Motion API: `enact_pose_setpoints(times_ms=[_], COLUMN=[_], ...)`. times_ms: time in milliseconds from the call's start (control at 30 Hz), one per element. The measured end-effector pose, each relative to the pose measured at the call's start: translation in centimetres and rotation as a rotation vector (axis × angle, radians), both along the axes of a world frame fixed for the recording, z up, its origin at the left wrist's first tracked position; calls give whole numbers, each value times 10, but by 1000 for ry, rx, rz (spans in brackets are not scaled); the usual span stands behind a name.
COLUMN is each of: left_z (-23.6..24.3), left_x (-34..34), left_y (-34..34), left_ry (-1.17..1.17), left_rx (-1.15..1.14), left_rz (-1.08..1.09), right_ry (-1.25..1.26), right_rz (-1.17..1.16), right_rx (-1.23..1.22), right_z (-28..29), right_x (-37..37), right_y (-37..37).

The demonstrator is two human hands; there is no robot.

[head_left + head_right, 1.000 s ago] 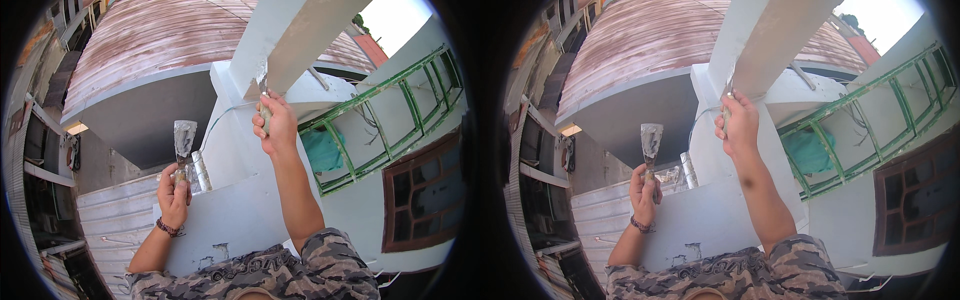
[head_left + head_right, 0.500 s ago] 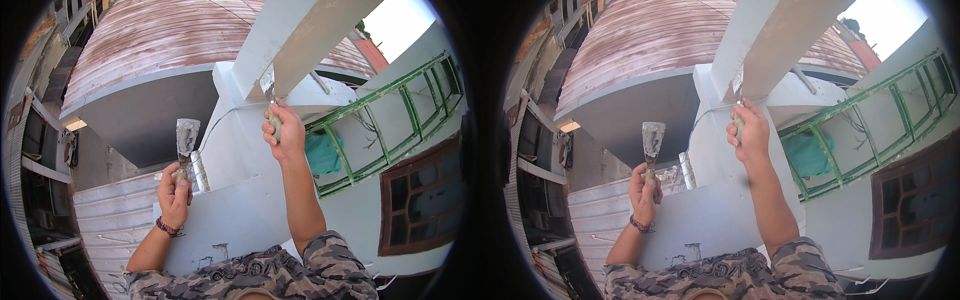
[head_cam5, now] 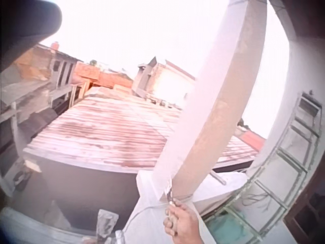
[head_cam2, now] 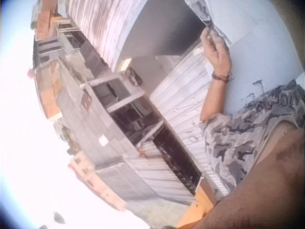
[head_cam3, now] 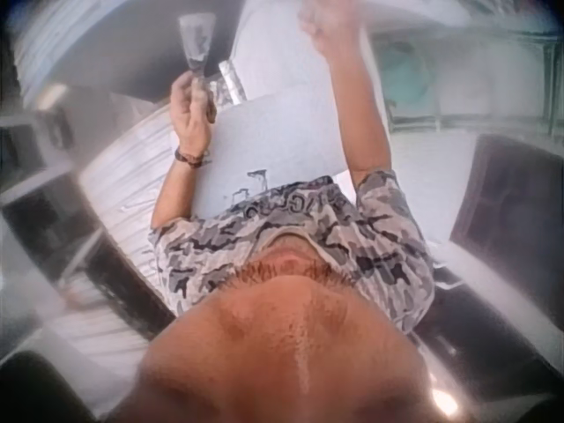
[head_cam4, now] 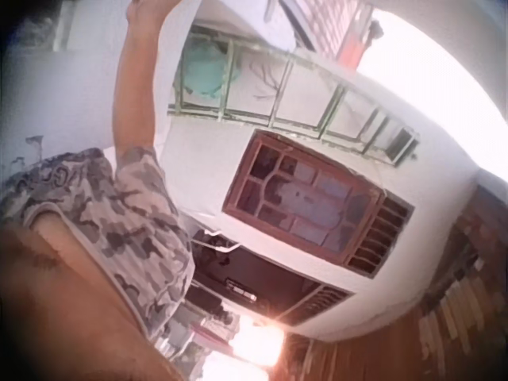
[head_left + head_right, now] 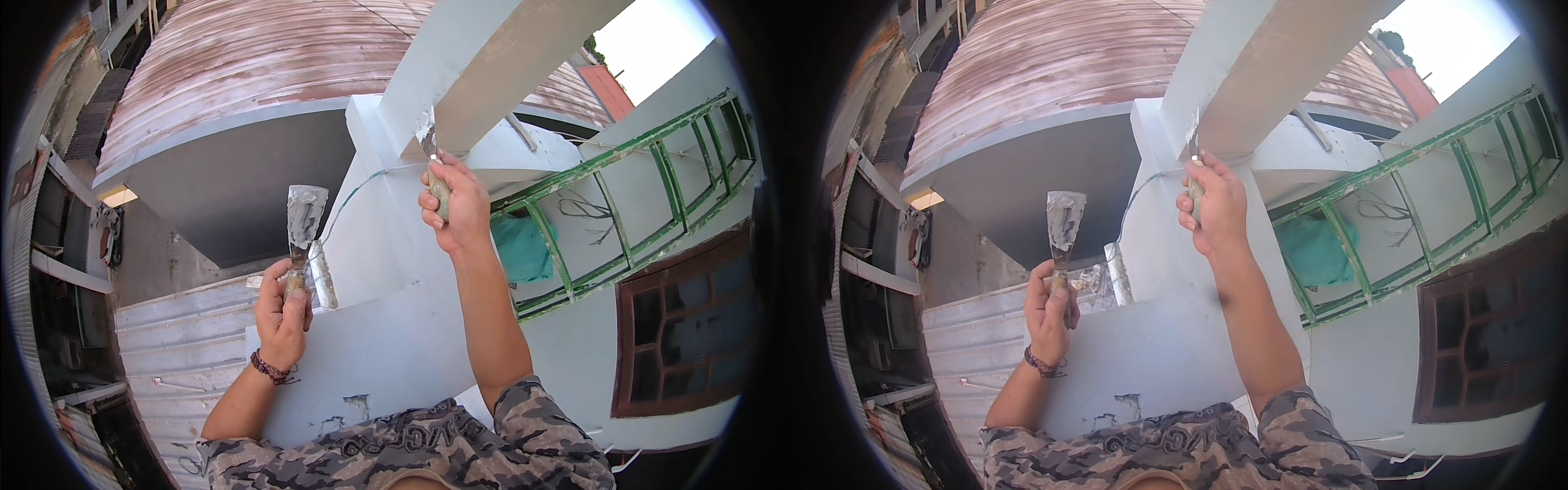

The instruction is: The person uses two putty knives to apply and smooth white plaster onto a vertical column and adjacent wall. They repeatedly transfer material between the knives and spread it along the surface, working on edges and flat areas.

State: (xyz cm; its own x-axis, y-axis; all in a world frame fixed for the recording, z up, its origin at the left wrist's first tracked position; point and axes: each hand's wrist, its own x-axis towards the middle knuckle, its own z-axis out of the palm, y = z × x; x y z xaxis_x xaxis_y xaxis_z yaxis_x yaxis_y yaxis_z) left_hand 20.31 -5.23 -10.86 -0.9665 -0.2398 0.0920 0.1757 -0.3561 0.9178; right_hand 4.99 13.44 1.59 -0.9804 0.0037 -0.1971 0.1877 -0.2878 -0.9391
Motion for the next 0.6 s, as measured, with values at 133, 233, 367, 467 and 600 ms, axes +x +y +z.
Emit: enact_pose_setpoints(times_ms=[133,233,367,467,600], left_z=[0,-1,-2,-2,0], left_x=[-1,-1,1,1,0], left_y=[0,0,-2,-4,-1], left_ry=[-1,2,0,28,27], left_rx=[5,2,-4,-5,3], left_rz=[8,7,9,10,16], right_ry=[4,2,-17,-15,12], right_rz=[-64,-147,-179,-172,-134], right_rx=[18,7,-96,-92,-32], right_z=[-11,-16,-10,-3,2], right_x=[-27,-31,-22,-9,-6], right_y=[-14,-24,-25,-20,-27])
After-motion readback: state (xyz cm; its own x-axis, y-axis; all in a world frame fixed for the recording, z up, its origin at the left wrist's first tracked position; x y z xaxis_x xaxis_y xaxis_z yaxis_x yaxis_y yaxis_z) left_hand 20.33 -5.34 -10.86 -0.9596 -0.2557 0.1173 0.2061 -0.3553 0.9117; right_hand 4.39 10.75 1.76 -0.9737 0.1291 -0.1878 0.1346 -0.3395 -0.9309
